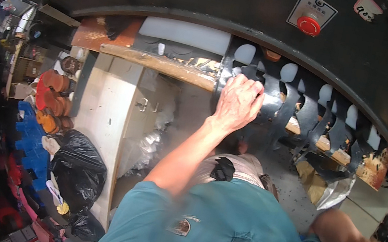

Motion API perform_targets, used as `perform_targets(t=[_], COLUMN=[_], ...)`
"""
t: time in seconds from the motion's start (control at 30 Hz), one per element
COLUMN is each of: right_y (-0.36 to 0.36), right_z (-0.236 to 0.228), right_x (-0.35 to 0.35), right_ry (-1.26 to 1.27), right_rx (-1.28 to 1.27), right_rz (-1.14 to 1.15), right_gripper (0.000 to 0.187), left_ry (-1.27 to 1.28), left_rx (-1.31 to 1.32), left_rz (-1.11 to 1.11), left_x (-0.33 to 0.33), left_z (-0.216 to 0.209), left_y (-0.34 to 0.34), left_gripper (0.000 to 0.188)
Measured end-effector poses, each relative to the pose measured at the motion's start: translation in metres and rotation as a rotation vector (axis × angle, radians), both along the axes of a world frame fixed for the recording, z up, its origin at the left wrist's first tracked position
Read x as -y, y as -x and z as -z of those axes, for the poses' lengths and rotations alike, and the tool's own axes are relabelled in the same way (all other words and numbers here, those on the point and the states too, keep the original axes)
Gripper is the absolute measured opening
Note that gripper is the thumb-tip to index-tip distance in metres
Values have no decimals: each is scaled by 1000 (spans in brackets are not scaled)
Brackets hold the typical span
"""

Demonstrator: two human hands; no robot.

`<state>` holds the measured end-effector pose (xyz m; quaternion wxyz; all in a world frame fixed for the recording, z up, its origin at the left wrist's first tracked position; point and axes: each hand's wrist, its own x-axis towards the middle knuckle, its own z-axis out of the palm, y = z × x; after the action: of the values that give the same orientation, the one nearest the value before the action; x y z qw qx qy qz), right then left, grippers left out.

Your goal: The person uses a wooden squeegee to press and peel black rubber cutouts from a heated press, then gathers the waste pieces and places them into a black plastic bag. The person ties the bag and sets it aside.

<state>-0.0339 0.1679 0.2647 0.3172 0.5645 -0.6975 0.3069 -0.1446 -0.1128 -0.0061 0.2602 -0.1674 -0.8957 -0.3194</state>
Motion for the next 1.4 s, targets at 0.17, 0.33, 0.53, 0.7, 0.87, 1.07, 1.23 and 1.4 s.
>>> perform_targets(t=[0.17, 0.33, 0.53, 0.7, 0.87, 1.07, 1.23, 1.4], right_y=[132, 252, 300, 312, 316, 330, 332, 336], right_z=[120, 208, 203, 220, 207, 175, 188, 187], right_x=[40, 76, 156, 179, 162, 113, 103, 92], right_ry=[208, 194, -259, -320, -202, 453, 605, 728], right_rx=[925, 868, 820, 738, 921, 1710, 1734, 1811], right_rz=[498, 443, 673, 814, 697, 215, 75, 7], right_gripper=[21, 73, 116, 103, 90, 94, 95, 94], left_ry=[2, -13, -323, -95, 157, 224, 26, 200], left_rx=[99, 310, 811, 158, 235, 287, 268, 448], left_rz=[2, 56, 191, -112, -58, -79, 59, 105], left_x=[-1, 3, 51, 68, 67, 62, 34, 21], left_z=[-9, -39, -69, -42, -20, -34, -53, -44], left_y=[11, 29, 74, 148, 152, 149, 151, 157], left_gripper=[12, 12, 15, 30, 51, 47, 63, 71])
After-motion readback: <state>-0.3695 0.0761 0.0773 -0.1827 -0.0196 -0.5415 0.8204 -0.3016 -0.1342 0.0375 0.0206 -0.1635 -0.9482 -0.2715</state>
